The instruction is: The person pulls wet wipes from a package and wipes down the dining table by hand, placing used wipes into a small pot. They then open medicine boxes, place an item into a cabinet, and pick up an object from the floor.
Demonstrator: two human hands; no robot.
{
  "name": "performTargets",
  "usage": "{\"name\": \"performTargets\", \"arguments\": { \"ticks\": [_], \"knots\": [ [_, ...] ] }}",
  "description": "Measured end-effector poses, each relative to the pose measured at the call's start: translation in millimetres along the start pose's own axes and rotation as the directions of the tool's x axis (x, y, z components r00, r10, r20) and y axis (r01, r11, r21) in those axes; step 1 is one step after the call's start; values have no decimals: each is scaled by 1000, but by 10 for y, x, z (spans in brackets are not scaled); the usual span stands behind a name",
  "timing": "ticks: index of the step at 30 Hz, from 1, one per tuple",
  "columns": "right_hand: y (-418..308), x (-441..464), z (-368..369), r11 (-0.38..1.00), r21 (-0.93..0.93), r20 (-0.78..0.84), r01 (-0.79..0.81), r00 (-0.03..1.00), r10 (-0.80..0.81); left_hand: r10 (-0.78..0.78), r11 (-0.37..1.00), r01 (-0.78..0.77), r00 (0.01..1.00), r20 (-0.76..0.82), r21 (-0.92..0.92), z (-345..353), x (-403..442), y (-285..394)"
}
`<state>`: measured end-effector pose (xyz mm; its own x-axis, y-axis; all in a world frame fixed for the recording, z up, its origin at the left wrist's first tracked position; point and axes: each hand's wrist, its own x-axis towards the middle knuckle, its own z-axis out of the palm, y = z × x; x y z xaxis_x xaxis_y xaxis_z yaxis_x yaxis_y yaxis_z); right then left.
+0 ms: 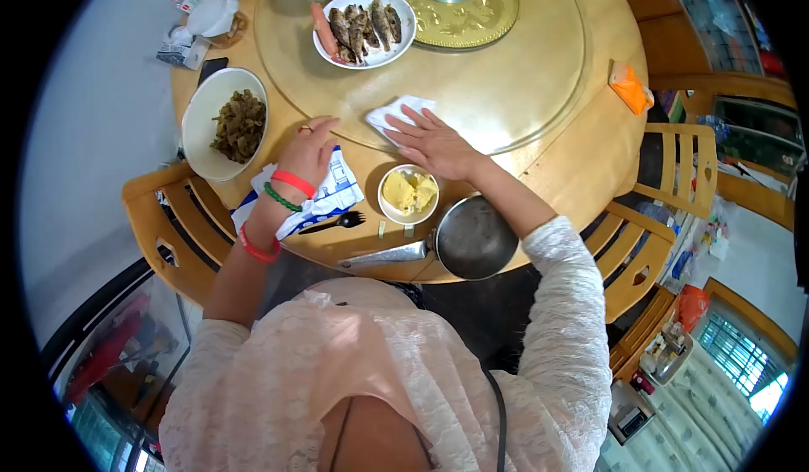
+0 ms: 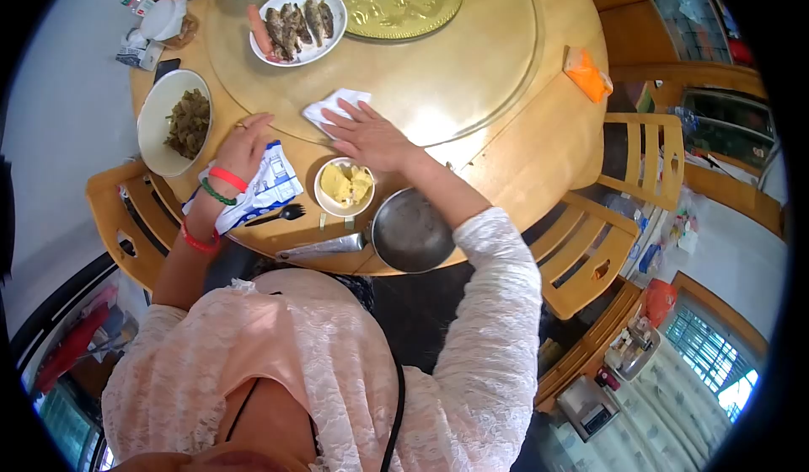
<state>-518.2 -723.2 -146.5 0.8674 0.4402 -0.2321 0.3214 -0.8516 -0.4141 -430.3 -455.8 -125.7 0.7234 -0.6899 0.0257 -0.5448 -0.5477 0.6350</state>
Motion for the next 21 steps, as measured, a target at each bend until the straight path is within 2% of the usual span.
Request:
{"name": "performTargets", "arguments": {
  "ticks": [2, 3, 5, 7, 8, 9, 11, 12, 14, 15, 16, 17, 18, 20, 21],
  "knots": [
    [231, -494, -60, 995, -96, 21, 22, 1000, -20, -2, 999, 1, 1000, -25, -45, -65, -26, 18],
    [327, -748, -100, 993, -113, 30, -24, 999, 28, 27, 998, -29, 998, -48, -58, -50, -75, -50],
    [589, -1164, -132, 980, -121, 23, -161, 986, 165, -41, 994, 39, 999, -19, -101, -111, -191, 23],
    [971, -1428, -137, 946, -134, -138, -294, 951, 276, -21, 996, 18, 999, -27, -84, -139, -278, 107],
    [1240, -1521, -135, 937, -84, -238, -338, 920, 310, -3, 998, 1, 999, -33, -60, -133, -322, 153],
    [1484, -1570, -144, 938, -90, -245, -335, 920, 306, 0, 998, -3, 999, -41, -57, -107, -378, 195],
    [1967, -1530, -201, 894, -144, -416, -424, 846, 335, -4, 999, 2, 999, -52, -37, -70, -485, 283],
    [2235, -1426, -251, 898, -144, -426, -416, 845, 323, -4, 1000, 4, 998, -58, 6, -68, -534, 335],
    [2669, -1247, -341, 853, -60, -526, -519, 743, 415, -59, 997, 62, 996, -69, 49, -26, -611, 368],
    [2672, -1102, -329, 829, -96, -529, -551, 734, 426, -113, 990, 119, 991, -76, 79, 11, -628, 366],
    [2559, -827, -320, 801, -129, -537, -584, 721, 439, -88, 986, 98, 993, -80, 133, 51, -628, 328],
    [2075, -703, -517, 872, -35, -389, -488, 811, 438, -78, 986, 90, 993, -86, 142, 82, -569, 335],
    [1929, -667, -217, 920, -283, -487, -270, 867, 104, -104, 984, 115, 991, -82, 135, 112, -519, 353],
    [955, -760, -415, 996, -50, -349, -73, 936, 51, -132, 980, 139, 990, -57, 141, 199, -460, 340],
    [891, -889, -148, 978, -209, -220, 24, 973, -71, -132, 980, 140, 989, -63, 140, 223, -445, 365]
  ]
}}
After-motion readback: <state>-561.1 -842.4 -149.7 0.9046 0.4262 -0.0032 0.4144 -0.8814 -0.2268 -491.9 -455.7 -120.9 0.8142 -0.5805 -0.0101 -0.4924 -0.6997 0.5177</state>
